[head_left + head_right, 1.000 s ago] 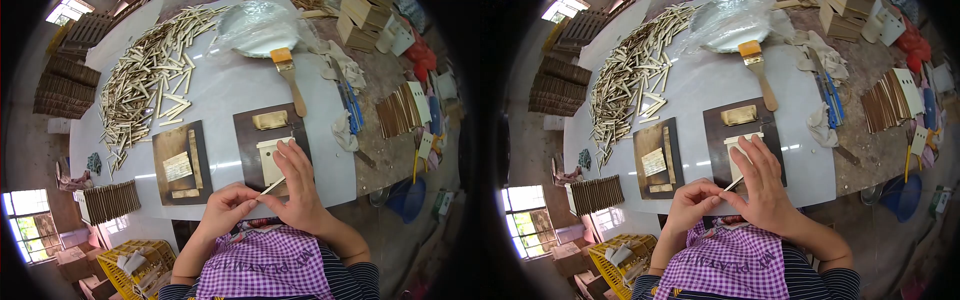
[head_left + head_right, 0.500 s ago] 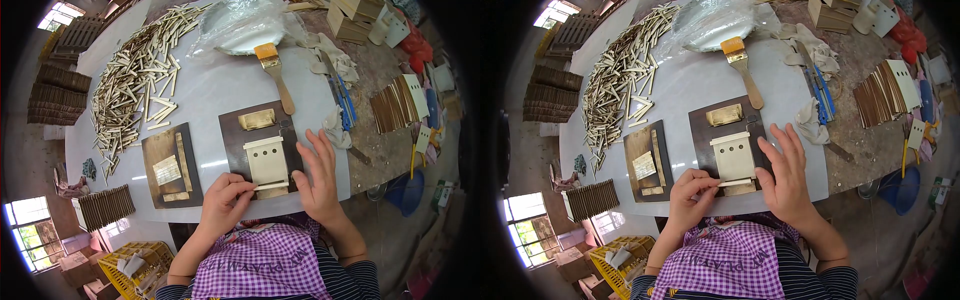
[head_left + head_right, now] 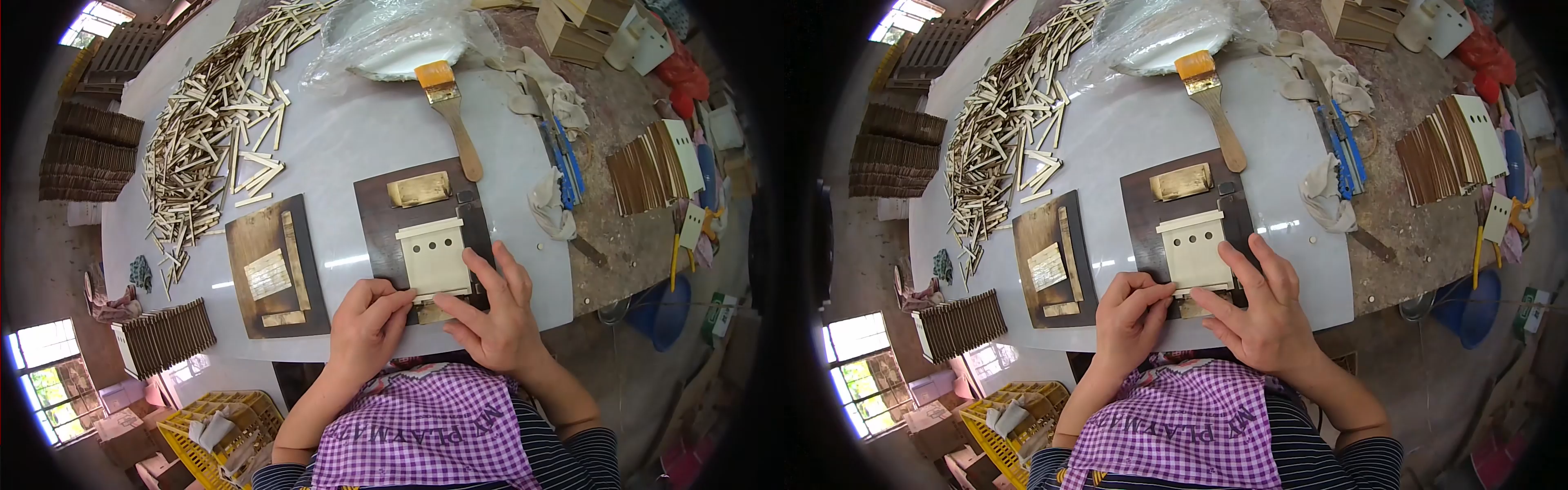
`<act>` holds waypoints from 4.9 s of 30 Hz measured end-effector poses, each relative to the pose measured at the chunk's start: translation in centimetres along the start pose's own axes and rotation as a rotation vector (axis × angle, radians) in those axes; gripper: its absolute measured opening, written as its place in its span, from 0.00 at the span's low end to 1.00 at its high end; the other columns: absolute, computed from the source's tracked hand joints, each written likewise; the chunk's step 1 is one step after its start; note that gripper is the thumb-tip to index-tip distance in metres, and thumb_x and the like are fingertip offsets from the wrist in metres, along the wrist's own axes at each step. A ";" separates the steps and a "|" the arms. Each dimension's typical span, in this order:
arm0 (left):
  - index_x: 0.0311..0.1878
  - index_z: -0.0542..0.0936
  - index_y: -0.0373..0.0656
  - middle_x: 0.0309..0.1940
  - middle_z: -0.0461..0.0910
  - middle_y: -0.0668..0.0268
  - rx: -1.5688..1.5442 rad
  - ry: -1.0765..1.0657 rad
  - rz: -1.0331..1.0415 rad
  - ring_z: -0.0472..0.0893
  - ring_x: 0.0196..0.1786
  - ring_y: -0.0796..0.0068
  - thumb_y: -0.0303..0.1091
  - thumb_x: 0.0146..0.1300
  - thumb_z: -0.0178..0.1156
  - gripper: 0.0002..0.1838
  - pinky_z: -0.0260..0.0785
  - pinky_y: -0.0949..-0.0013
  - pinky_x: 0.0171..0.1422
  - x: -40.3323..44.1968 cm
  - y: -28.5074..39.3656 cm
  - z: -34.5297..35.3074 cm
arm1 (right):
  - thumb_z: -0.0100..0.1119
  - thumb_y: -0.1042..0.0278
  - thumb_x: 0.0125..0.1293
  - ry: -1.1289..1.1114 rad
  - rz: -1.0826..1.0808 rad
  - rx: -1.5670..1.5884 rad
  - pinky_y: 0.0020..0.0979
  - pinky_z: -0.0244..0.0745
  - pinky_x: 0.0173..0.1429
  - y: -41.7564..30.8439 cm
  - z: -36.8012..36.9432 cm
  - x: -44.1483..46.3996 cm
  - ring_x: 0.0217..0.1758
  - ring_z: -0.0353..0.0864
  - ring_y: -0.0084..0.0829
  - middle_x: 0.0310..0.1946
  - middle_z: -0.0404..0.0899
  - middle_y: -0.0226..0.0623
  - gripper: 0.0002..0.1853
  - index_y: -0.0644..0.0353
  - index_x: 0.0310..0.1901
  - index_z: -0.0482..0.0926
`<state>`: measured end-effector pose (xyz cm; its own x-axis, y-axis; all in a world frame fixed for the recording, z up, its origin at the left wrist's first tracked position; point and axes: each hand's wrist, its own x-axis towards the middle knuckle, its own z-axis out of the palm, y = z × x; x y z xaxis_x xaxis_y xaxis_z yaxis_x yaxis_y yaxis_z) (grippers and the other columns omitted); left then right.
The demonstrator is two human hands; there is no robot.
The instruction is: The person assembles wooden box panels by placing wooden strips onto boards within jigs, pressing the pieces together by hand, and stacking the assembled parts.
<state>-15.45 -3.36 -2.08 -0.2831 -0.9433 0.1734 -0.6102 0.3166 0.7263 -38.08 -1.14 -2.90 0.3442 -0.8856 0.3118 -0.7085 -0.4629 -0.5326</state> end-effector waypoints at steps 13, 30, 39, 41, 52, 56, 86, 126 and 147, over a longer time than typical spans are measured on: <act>0.49 0.88 0.43 0.39 0.80 0.63 0.030 -0.040 0.038 0.82 0.37 0.67 0.18 0.58 0.69 0.15 0.74 0.68 0.38 0.2 -0.2 -0.4 | 0.77 0.54 0.55 -0.082 0.051 0.025 0.58 0.51 0.79 -0.2 -0.1 0.8 0.82 0.51 0.59 0.76 0.64 0.49 0.23 0.47 0.53 0.89; 0.63 0.81 0.38 0.54 0.83 0.52 -0.351 -0.353 -0.355 0.85 0.37 0.69 0.23 0.64 0.67 0.22 0.78 0.68 0.41 0.8 3.0 -4.4 | 0.73 0.52 0.60 -0.052 0.090 -0.094 0.60 0.50 0.78 -0.2 -0.1 0.2 0.82 0.51 0.60 0.76 0.65 0.51 0.21 0.47 0.54 0.88; 0.65 0.80 0.42 0.48 0.78 0.57 0.220 -0.236 0.122 0.82 0.44 0.58 0.30 0.53 0.77 0.33 0.78 0.62 0.41 0.0 1.2 -0.1 | 0.69 0.45 0.65 -0.036 0.061 -0.166 0.60 0.52 0.77 0.0 0.3 -0.5 0.82 0.52 0.60 0.76 0.66 0.50 0.26 0.51 0.59 0.85; 0.67 0.78 0.42 0.48 0.78 0.57 0.205 -0.244 0.150 0.81 0.44 0.57 0.31 0.52 0.78 0.36 0.78 0.60 0.43 0.0 0.8 -0.3 | 0.68 0.44 0.65 -0.031 0.052 -0.161 0.60 0.52 0.77 0.1 0.3 -0.3 0.81 0.54 0.60 0.75 0.66 0.50 0.28 0.54 0.59 0.84; 0.69 0.75 0.41 0.62 0.79 0.56 0.289 -0.132 0.139 0.79 0.60 0.48 0.35 0.53 0.78 0.39 0.73 0.54 0.65 1.2 1.2 -1.6 | 0.72 0.48 0.62 -0.007 0.100 -0.011 0.59 0.52 0.78 0.1 -0.1 -0.1 0.80 0.61 0.54 0.71 0.73 0.45 0.36 0.63 0.66 0.75; 0.67 0.76 0.39 0.65 0.78 0.57 0.145 -0.111 0.134 0.79 0.63 0.49 0.32 0.57 0.75 0.33 0.73 0.54 0.67 1.0 -0.2 -1.4 | 0.73 0.49 0.61 -0.023 0.088 -0.012 0.59 0.50 0.79 -0.1 -0.1 0.5 0.80 0.61 0.54 0.71 0.73 0.45 0.36 0.63 0.66 0.76; 0.35 0.72 0.44 0.43 0.80 0.65 -1.012 0.175 -0.473 0.80 0.46 0.77 0.16 0.65 0.65 0.13 0.76 0.71 0.55 0.5 -3.0 -3.7 | 0.67 0.66 0.66 0.301 0.145 -0.539 0.55 0.53 0.81 5.2 -12.2 1.4 0.79 0.65 0.50 0.70 0.75 0.42 0.25 0.60 0.65 0.77; 0.38 0.74 0.42 0.49 0.77 0.67 -0.972 0.270 -0.310 0.77 0.43 0.86 0.15 0.65 0.64 0.11 0.72 0.79 0.49 -3.6 -4.2 -8.8 | 0.52 0.58 0.81 0.450 0.352 -0.723 0.42 0.64 0.75 21.0 -20.0 -0.3 0.73 0.71 0.49 0.68 0.74 0.50 0.22 0.65 0.66 0.76; 0.36 0.74 0.43 0.49 0.75 0.68 -1.086 0.043 -0.438 0.76 0.44 0.86 0.15 0.67 0.63 0.11 0.71 0.79 0.51 2.2 -2.5 -1.6 | 0.67 0.62 0.67 0.135 -0.018 -0.044 0.57 0.60 0.75 1.6 -4.2 2.5 0.71 0.73 0.51 0.63 0.78 0.47 0.22 0.62 0.59 0.80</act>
<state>-13.36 -6.33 -2.44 -0.1676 -0.9597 -0.2257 0.3093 -0.2686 0.9122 -40.95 -3.93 0.28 0.2732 -0.8624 0.4261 -0.7304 -0.4742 -0.4915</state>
